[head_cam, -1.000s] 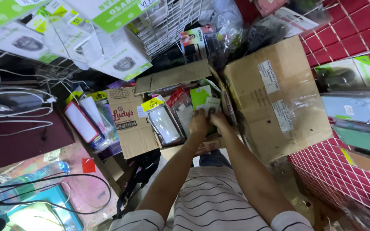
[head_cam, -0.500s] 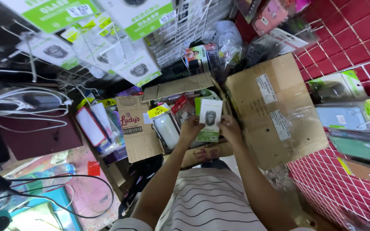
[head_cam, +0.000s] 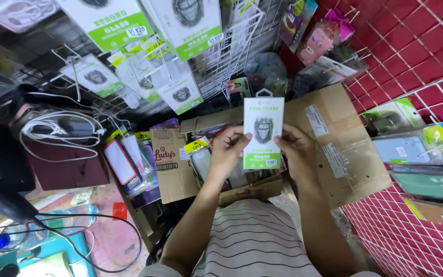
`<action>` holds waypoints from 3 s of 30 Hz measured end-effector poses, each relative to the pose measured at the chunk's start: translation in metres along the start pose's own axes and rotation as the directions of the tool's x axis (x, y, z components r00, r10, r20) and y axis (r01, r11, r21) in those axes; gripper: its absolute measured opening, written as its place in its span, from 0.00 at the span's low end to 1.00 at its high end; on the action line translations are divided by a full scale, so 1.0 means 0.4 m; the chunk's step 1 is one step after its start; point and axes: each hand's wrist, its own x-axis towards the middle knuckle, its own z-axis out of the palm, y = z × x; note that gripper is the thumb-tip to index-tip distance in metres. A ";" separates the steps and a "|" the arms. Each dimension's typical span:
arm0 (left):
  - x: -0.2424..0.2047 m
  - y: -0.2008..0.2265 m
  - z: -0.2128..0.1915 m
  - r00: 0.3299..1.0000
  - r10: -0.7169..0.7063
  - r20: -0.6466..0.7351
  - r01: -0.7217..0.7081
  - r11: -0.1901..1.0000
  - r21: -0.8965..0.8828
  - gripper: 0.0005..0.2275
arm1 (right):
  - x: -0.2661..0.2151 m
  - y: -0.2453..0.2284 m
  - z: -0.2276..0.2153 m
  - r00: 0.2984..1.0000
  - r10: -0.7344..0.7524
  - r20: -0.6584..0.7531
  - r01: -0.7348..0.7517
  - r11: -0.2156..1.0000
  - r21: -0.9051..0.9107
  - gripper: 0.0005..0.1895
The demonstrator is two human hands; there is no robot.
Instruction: Organizing and inspecting mobile phone accessories in a stockroom area.
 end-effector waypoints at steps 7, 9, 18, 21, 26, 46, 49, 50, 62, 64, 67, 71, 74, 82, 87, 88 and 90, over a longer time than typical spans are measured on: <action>0.022 -0.047 0.015 0.996 0.090 -0.004 -0.089 0.989 -0.115 0.10 | -0.079 -0.043 0.061 0.994 -0.113 0.005 0.113 0.993 -0.040 0.22; 0.022 -0.058 0.035 0.999 -0.035 0.037 0.046 0.940 -0.339 0.15 | -0.131 -0.105 0.144 0.912 -0.273 0.306 0.284 0.959 0.008 0.22; 0.013 -0.057 0.068 0.834 0.119 0.538 0.331 0.673 -0.661 0.23 | -0.210 -0.148 0.236 0.658 -0.558 0.505 0.746 0.391 -0.539 0.21; 0.031 -0.113 0.058 0.801 0.102 0.590 0.432 0.583 -0.688 0.24 | -0.210 -0.139 0.212 0.720 -0.526 0.453 0.689 0.456 -0.564 0.20; 0.033 -0.073 0.056 0.944 0.181 0.276 0.040 0.768 -0.639 0.17 | -0.147 -0.023 0.074 0.843 -0.521 0.132 0.538 0.819 -0.202 0.21; -0.040 0.048 -0.122 0.961 0.278 0.001 -0.277 0.960 -0.034 0.11 | -0.070 -0.065 0.030 0.986 -0.124 0.110 0.133 0.988 -0.076 0.16; -0.067 0.098 -0.203 0.937 0.328 -0.121 -0.327 0.945 0.033 0.12 | -0.070 -0.050 0.007 0.985 -0.133 0.108 0.141 0.987 -0.074 0.16; -0.084 0.135 -0.225 0.905 0.379 -0.196 -0.349 0.921 0.171 0.12 | -0.068 -0.044 -0.002 0.990 -0.108 0.092 0.114 0.992 -0.057 0.16; -0.113 0.261 -0.492 0.572 0.696 -0.435 -0.145 0.607 0.781 0.11 | -0.070 -0.026 -0.026 0.997 -0.066 0.035 0.067 0.998 -0.019 0.14; -0.107 0.280 -0.496 0.536 0.790 -0.298 -0.142 0.432 0.891 0.10 | -0.072 -0.032 -0.019 0.997 -0.074 0.028 0.074 0.997 0.002 0.14; -0.098 0.307 -0.493 0.590 0.753 -0.291 -0.019 0.374 0.927 0.09 | -0.084 -0.055 0.003 0.998 -0.058 -0.026 0.057 0.998 -0.037 0.13; -0.059 0.298 -0.515 0.593 0.771 -0.232 0.035 0.264 0.964 0.10 | -0.092 -0.059 0.001 0.998 -0.035 -0.050 0.032 0.998 -0.049 0.13; -0.007 0.264 -0.540 0.559 0.795 -0.236 0.001 0.284 0.959 0.10 | -0.095 -0.044 -0.012 0.998 -0.027 -0.053 0.024 0.999 -0.044 0.13; 0.096 0.189 -0.552 0.563 0.702 -0.436 0.019 0.517 0.856 0.07 | -0.111 -0.018 -0.047 0.996 -0.081 -0.031 0.080 0.996 -0.051 0.15; 0.129 0.163 -0.542 0.453 0.834 -0.314 -0.038 0.370 0.928 0.06 | -0.113 0.004 -0.071 0.996 -0.062 -0.058 0.059 0.997 -0.046 0.15; 0.134 0.160 -0.541 0.456 0.833 -0.313 -0.041 0.371 0.928 0.06 | -0.117 0.002 -0.074 0.996 -0.062 -0.062 0.059 0.997 -0.048 0.15; 0.141 0.154 -0.543 0.512 0.758 -0.406 0.002 0.471 0.882 0.07 | -0.124 0.000 -0.076 0.992 -0.128 -0.009 0.127 0.989 -0.079 0.15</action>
